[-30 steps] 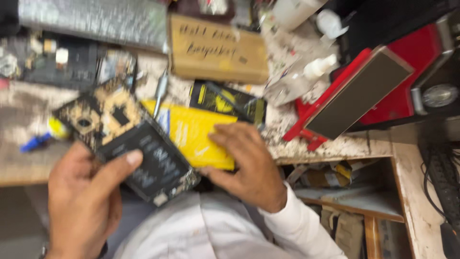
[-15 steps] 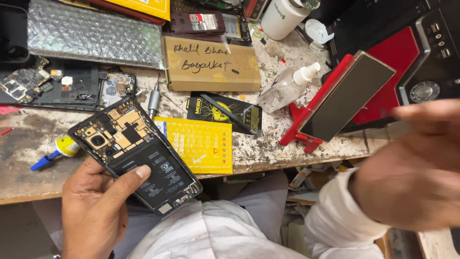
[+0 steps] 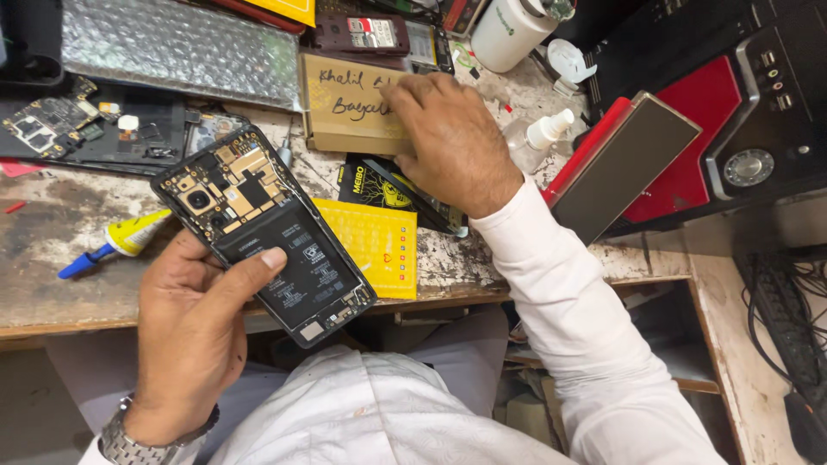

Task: The person holds a disassembled smartphone and uses a black plastic spudger to pry and separate internal components from the frame. The person repeatedly lifts the screen assembly, probes the battery and connector areas, and repositions the phone to access different sides.

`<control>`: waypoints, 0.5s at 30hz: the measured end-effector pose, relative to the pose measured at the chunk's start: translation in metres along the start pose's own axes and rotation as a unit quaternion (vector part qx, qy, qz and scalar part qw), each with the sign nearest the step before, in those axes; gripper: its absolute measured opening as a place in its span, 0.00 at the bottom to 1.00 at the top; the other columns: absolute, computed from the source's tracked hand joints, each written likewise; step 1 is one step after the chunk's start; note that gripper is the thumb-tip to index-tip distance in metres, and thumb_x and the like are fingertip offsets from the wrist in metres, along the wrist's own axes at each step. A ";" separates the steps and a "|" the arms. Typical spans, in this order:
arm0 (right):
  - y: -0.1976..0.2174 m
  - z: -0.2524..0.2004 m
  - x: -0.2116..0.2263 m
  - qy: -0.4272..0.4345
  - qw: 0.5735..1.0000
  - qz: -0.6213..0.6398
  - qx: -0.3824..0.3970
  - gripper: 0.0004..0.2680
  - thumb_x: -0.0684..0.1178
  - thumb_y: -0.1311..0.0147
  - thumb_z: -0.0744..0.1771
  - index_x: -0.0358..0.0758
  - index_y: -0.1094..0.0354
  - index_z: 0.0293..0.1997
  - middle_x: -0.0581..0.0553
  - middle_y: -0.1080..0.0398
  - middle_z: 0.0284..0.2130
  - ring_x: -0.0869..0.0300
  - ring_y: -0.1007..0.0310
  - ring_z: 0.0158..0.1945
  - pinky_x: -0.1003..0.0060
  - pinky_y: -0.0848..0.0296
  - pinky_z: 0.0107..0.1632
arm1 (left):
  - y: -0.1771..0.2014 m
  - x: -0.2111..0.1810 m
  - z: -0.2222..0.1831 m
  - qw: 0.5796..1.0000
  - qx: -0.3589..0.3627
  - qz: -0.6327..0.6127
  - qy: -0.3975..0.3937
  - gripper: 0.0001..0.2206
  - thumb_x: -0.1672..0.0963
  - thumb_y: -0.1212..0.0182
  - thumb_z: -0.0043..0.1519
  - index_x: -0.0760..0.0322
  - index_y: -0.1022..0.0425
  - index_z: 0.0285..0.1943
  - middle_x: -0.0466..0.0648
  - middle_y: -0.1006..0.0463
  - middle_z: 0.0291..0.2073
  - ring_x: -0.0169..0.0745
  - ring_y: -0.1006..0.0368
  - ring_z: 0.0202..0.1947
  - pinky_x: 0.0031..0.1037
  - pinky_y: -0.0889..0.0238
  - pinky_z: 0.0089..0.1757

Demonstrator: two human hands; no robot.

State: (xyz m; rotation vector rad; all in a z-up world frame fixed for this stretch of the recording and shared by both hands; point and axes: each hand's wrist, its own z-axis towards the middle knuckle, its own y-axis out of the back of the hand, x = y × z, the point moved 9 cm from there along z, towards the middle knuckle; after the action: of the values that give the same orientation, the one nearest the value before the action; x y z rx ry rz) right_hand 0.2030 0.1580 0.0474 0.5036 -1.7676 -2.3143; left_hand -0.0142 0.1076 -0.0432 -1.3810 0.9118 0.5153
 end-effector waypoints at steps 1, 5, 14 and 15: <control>-0.005 0.001 -0.001 -0.003 1.000 -0.020 0.008 0.24 0.45 0.34 0.58 0.34 0.35 0.60 0.37 0.30 0.53 0.45 0.33 0.58 0.51 0.34 0.55 | 0.001 0.000 0.001 1.000 0.000 0.005 0.008 0.14 0.68 0.39 0.60 0.75 0.27 0.55 0.54 0.18 0.46 0.36 0.21 0.43 0.26 0.26 0.47; -0.004 -0.006 0.001 0.010 1.000 -0.021 -0.006 0.17 0.45 0.37 0.63 0.35 0.32 0.57 0.40 0.27 0.49 0.48 0.30 0.55 0.52 0.34 0.54 | -0.002 0.004 0.004 0.998 0.021 0.033 0.046 0.14 0.67 0.39 0.60 0.74 0.26 0.55 0.52 0.18 0.46 0.34 0.22 0.43 0.26 0.26 0.46; 0.037 -0.015 -0.003 0.064 0.994 0.049 -0.079 0.10 0.39 0.43 0.69 0.34 0.31 0.56 0.38 0.24 0.43 0.46 0.23 0.47 0.51 0.27 0.50 | -0.015 -0.004 0.016 0.985 0.073 0.124 0.098 0.14 0.65 0.37 0.59 0.72 0.24 0.54 0.50 0.17 0.44 0.31 0.22 0.41 0.25 0.26 0.44; 0.041 -0.014 -0.004 0.072 0.993 0.052 -0.084 0.09 0.39 0.44 0.69 0.33 0.31 0.56 0.38 0.24 0.44 0.47 0.23 0.47 0.52 0.26 0.50 | -0.014 -0.004 0.016 0.979 0.073 0.151 0.115 0.14 0.64 0.37 0.59 0.72 0.24 0.54 0.50 0.16 0.43 0.31 0.22 0.40 0.26 0.25 0.43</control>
State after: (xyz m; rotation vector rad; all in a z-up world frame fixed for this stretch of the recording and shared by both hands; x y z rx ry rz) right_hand 0.2095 0.1360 0.0839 0.5221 -1.4836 -2.2673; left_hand -0.0014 0.1220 -0.0326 -1.1898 1.3347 0.5119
